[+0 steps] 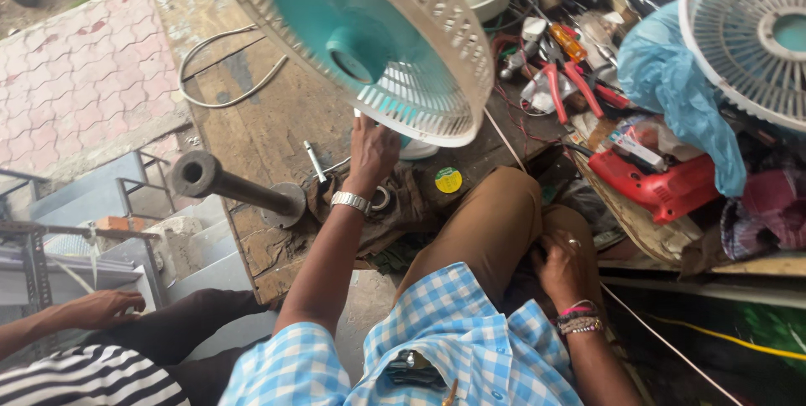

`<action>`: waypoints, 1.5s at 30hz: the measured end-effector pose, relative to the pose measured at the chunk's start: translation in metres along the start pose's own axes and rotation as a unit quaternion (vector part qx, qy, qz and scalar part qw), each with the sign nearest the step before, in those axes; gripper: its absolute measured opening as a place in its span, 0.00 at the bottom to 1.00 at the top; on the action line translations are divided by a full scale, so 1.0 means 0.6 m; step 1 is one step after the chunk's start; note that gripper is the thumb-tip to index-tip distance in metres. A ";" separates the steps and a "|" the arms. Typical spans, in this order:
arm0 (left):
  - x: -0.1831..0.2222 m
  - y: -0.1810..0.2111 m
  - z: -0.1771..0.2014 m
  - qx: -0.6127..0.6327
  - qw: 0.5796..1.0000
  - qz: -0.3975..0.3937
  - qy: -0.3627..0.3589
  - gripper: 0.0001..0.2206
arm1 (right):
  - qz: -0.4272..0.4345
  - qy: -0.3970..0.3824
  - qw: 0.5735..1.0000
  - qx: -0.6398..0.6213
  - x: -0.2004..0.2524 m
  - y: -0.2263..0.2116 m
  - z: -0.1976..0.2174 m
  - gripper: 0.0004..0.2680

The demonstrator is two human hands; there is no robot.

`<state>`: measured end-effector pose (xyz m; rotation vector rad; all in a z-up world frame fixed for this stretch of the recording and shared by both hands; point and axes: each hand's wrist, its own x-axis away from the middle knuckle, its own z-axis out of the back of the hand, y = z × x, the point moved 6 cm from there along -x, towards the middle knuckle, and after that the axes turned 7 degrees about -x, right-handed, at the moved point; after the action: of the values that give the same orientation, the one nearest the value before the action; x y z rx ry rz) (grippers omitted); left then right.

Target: The person repairs a teal table fan by using a screwdriver to remove the base cover, then connects the power cord to a socket. They test the fan's operation and use a hammer to tap the fan blades.

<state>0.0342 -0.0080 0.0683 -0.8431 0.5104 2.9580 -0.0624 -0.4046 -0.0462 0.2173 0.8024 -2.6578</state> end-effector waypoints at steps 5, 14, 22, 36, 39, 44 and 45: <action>0.001 0.000 -0.013 -0.021 0.999 0.035 0.002 0.19 | 0.002 0.004 0.999 -0.033 0.003 0.003 -0.001 0.10; 0.003 0.008 -0.027 -0.095 0.988 0.102 -0.068 0.15 | -0.030 -0.022 0.999 -0.021 -0.012 -0.025 0.021 0.07; 0.004 0.009 -0.026 -0.089 0.989 0.104 -0.058 0.16 | 0.000 0.000 1.000 -0.019 -0.015 -0.033 0.028 0.08; 0.011 0.002 -0.034 -0.086 0.989 0.110 -0.043 0.17 | 0.010 -0.009 1.000 0.026 -0.005 -0.001 0.000 0.10; 0.010 0.003 -0.034 -0.089 0.988 0.110 -0.055 0.16 | 0.006 -0.018 1.000 0.025 -0.008 -0.007 0.004 0.10; 0.007 0.007 -0.029 -0.090 0.988 0.107 -0.059 0.17 | 0.003 -0.014 1.000 0.008 -0.014 -0.027 0.022 0.09; 0.006 0.007 -0.028 -0.092 0.988 0.107 -0.063 0.17 | 0.006 -0.011 1.000 0.007 -0.014 -0.031 0.024 0.09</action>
<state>0.0391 -0.0176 0.0540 -0.6418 0.3464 3.2706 -0.0622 -0.3959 -0.0228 0.1943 0.7736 -2.6510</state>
